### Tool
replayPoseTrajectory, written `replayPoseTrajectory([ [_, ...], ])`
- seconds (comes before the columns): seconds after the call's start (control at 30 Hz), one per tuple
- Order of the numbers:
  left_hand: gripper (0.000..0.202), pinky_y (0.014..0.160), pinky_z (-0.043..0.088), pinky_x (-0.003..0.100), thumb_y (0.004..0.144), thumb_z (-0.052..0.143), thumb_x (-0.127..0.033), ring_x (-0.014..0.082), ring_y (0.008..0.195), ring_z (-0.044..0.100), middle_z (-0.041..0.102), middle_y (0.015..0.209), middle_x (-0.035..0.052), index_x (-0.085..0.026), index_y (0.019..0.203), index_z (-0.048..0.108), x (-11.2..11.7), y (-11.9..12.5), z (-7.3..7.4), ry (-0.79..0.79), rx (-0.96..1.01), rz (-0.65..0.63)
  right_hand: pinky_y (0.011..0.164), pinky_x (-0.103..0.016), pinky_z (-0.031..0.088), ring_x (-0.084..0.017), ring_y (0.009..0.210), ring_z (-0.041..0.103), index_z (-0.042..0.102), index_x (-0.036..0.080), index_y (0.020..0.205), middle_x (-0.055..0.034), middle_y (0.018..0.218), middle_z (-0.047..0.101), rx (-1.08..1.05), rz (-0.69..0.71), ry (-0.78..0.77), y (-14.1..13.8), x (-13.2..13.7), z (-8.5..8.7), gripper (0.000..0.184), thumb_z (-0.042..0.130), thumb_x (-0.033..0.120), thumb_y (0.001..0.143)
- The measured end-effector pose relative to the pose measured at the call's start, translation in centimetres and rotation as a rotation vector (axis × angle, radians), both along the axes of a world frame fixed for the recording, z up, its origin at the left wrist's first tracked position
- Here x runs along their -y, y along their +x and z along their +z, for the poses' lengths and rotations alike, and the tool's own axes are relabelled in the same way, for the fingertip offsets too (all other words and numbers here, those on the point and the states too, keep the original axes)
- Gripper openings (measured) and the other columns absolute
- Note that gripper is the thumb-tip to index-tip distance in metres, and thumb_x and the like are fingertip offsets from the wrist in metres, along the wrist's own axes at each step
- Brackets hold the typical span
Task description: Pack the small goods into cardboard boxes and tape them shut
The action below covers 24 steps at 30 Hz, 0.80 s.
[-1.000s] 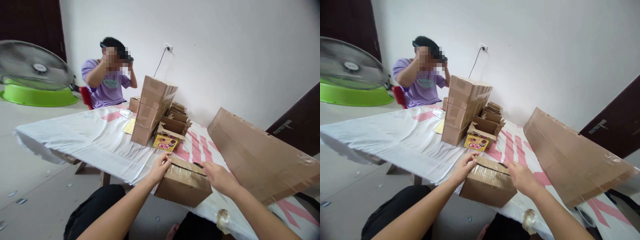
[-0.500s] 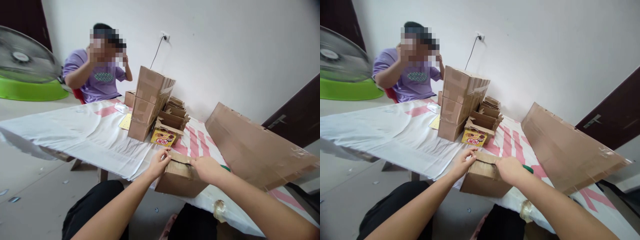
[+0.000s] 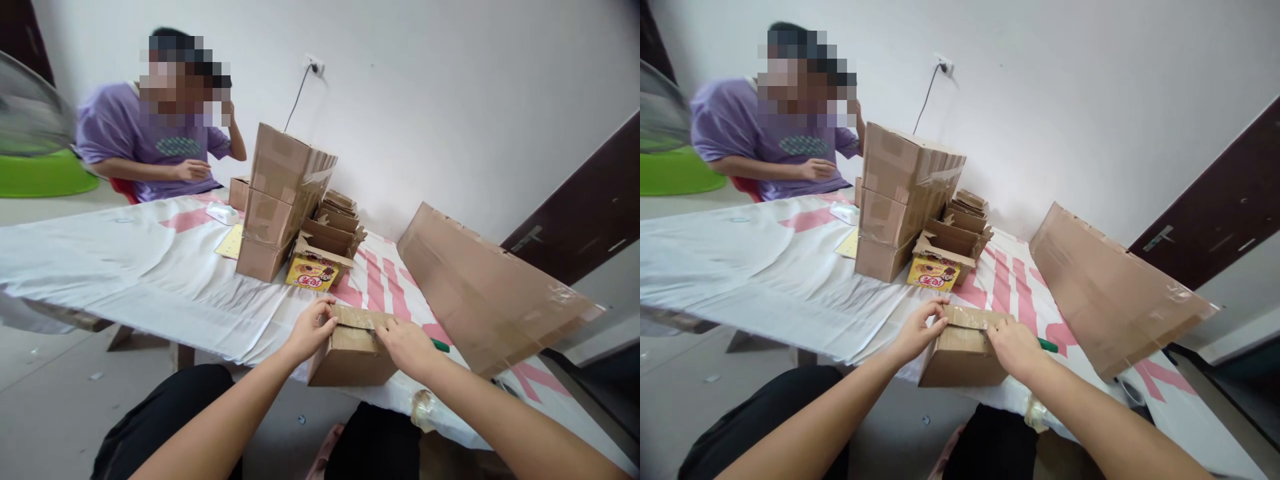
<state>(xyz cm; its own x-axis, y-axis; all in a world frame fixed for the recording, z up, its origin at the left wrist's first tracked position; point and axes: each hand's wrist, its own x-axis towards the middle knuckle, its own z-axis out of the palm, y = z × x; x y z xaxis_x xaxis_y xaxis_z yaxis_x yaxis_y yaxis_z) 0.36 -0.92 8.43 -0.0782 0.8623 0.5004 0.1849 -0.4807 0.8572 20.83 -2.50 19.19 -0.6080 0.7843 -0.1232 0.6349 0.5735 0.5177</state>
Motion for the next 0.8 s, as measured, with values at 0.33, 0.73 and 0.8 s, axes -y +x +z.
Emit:
replayPoseTrajectory([
  [0.33,0.016,0.096,0.04,0.041,0.075,0.056,-0.031,0.0257,0.109,0.057,0.061,0.113,0.0106,-0.02,0.065,0.051,0.1,-0.1,0.1,-0.032,0.008,-0.008,0.07,-0.028,0.045,-0.02,0.086,0.059,0.058,0.018,0.115,-0.0092,0.091,0.064,-0.071,-0.026,0.149,9.0,-2.2,-0.8,0.039,0.041,0.004,0.083],
  [0.73,0.02,0.099,0.039,0.042,0.08,0.056,-0.036,0.0242,0.112,0.056,0.06,0.119,0.0101,-0.02,0.069,0.056,0.1,0.2,-0.3,-0.036,-0.01,0.009,0.073,-0.031,0.048,-0.021,0.08,0.066,0.068,0.018,0.101,-0.0065,0.086,0.071,-0.542,-0.565,-0.2,18.8,-3.8,-11.1,0.031,0.059,0.017,0.071],
  [0.8,0.02,0.099,0.039,0.042,0.08,0.055,-0.036,0.0241,0.111,0.057,0.061,0.119,0.0097,-0.02,0.068,0.057,0.1,0.3,-0.4,-0.047,-0.006,0.038,0.068,-0.029,0.049,-0.019,0.071,0.066,0.07,0.018,0.093,-0.0036,0.077,0.071,-0.582,-0.557,-0.25,18.7,-4.4,-10.0,0.029,0.063,0.017,0.065],
])
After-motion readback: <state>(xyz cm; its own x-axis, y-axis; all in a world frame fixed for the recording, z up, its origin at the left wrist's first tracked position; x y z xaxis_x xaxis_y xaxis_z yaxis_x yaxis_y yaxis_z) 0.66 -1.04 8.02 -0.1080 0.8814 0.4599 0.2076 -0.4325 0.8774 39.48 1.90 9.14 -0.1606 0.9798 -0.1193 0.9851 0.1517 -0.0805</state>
